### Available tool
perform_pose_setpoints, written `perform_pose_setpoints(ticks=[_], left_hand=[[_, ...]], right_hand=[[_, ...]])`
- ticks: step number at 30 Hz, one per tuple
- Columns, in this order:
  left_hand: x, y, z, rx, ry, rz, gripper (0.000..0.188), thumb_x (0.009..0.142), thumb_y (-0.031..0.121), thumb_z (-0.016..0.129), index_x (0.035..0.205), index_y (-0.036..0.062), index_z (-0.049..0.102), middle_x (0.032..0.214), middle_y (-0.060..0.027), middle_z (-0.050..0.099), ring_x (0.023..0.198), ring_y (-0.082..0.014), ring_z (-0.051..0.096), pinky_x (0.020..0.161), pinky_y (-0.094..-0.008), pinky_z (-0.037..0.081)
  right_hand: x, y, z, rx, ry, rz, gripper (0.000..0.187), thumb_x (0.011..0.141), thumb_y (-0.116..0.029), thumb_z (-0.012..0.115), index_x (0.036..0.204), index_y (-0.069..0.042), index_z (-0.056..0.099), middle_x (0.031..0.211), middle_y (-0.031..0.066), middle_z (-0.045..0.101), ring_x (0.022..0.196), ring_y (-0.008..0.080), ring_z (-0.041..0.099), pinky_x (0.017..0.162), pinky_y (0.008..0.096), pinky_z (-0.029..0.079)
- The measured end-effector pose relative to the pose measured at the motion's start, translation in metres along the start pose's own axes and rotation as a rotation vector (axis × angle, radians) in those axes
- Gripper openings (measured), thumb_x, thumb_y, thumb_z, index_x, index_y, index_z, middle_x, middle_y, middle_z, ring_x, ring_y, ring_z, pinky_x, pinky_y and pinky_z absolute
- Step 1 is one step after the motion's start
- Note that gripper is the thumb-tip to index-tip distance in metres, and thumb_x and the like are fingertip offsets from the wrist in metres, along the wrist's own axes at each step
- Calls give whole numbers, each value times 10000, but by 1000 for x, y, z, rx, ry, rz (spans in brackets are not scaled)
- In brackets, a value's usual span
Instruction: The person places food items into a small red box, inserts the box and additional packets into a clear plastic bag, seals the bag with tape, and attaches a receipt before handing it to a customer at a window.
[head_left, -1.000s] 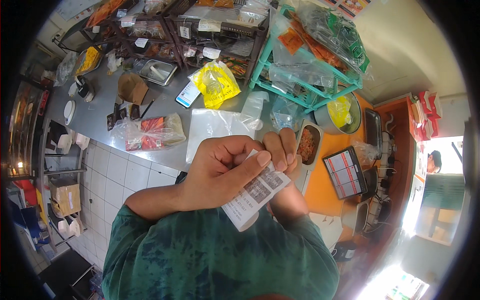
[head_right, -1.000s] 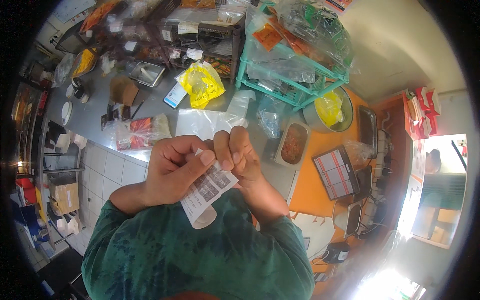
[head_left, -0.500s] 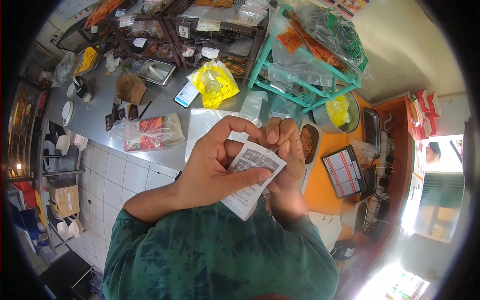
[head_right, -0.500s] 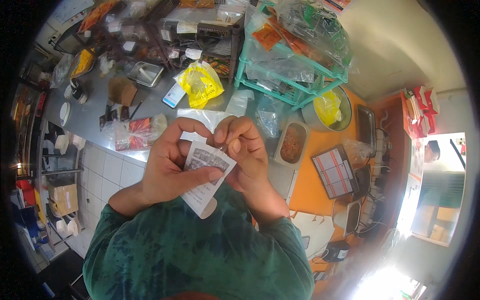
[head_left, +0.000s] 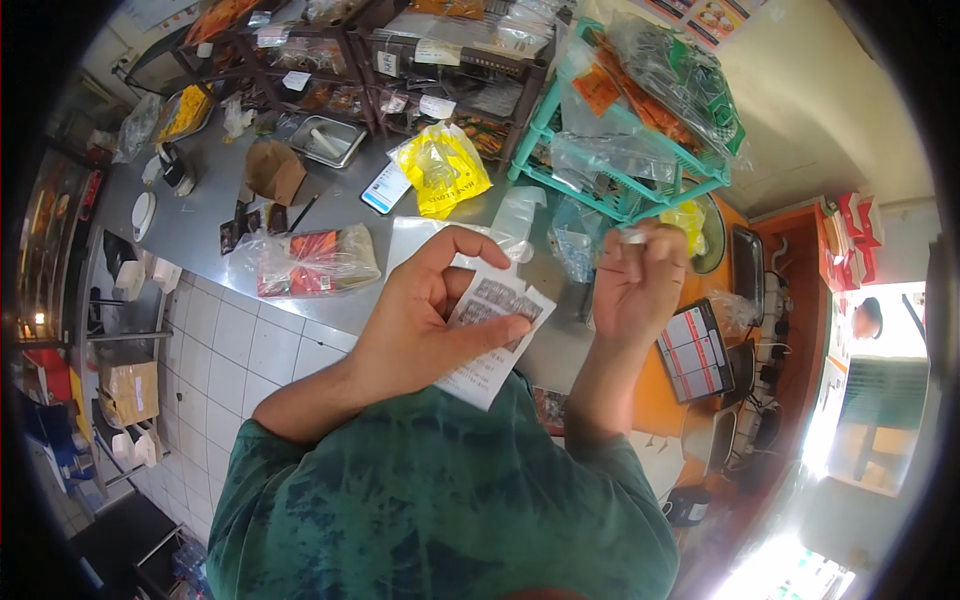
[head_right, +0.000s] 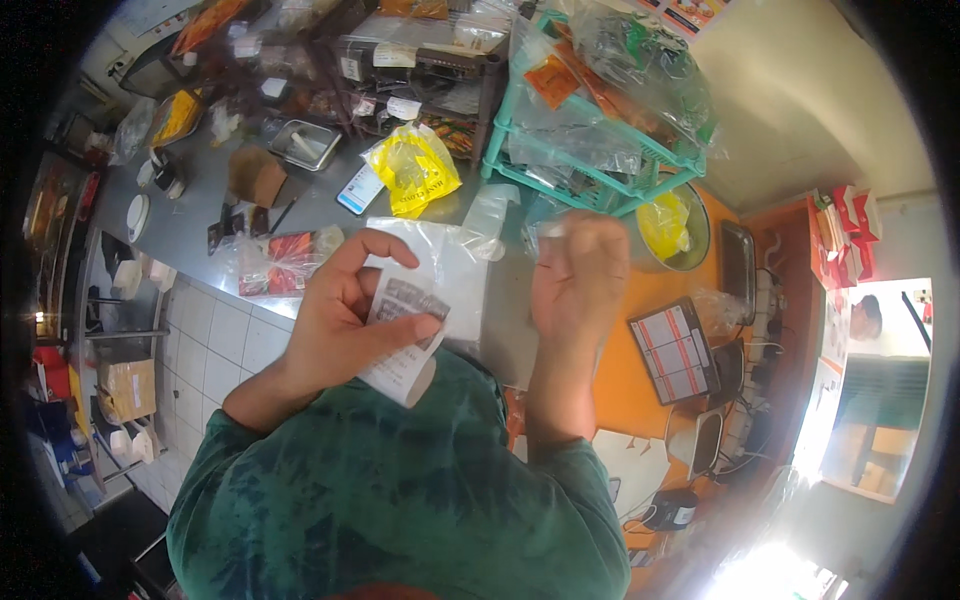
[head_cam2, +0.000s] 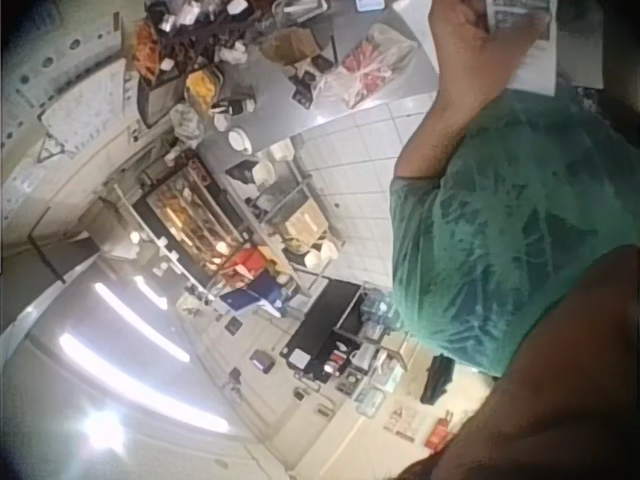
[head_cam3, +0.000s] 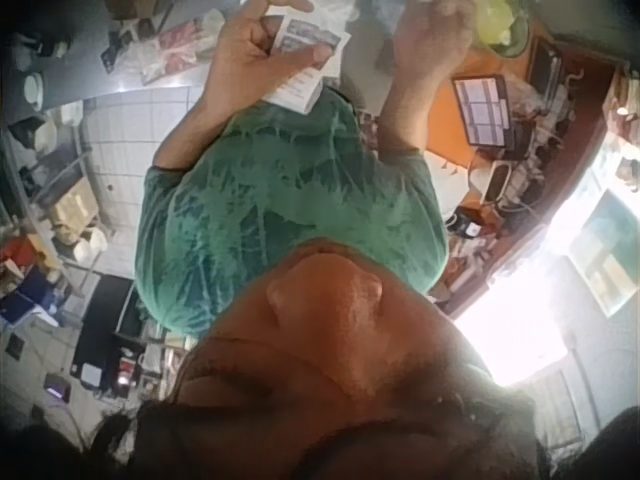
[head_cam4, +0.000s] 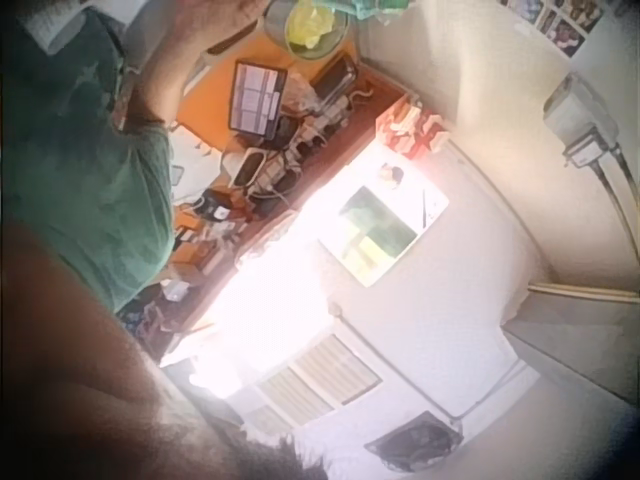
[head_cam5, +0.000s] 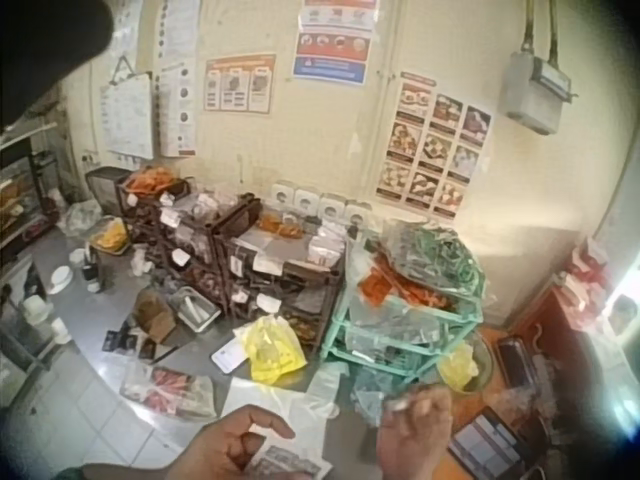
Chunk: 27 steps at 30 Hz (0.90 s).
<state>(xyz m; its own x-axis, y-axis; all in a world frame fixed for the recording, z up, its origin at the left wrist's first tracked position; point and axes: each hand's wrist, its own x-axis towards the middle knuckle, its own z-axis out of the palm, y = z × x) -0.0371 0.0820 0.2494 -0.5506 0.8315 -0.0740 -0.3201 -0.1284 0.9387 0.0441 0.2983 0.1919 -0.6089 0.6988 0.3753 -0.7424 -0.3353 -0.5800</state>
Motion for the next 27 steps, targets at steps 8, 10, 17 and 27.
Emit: perform_pose_setpoints(ticks=[8,10,17,27], left_hand=[[-26,-25,-64,6,324,0,253,885,11,731,1070,38,560,913,-67,714,825,-108,693,700,-230,545],[-40,-38,-87,35,397,25,226,891,26,729,1048,41,568,900,-59,714,796,-101,690,664,-228,542],[-83,-36,-155,25,596,12,211,893,15,721,1054,25,585,905,-64,717,765,-87,679,650,-232,545],[-136,13,-364,108,780,84,206,890,16,717,1058,14,598,912,-77,720,770,-105,682,671,-241,549]], right_hand=[[-21,67,-91,-777,57,276,247,890,-13,665,1122,-23,581,767,22,656,702,125,581,637,253,455],[-32,77,-107,-1123,1,280,220,878,-17,679,1081,-21,593,787,29,645,733,124,587,681,250,475],[-56,114,-102,-1151,-8,275,65,880,6,636,914,24,688,947,76,623,839,162,626,790,285,514],[-71,207,29,-1173,43,429,853,856,5,634,1567,-55,166,811,58,659,651,150,660,679,253,542]])
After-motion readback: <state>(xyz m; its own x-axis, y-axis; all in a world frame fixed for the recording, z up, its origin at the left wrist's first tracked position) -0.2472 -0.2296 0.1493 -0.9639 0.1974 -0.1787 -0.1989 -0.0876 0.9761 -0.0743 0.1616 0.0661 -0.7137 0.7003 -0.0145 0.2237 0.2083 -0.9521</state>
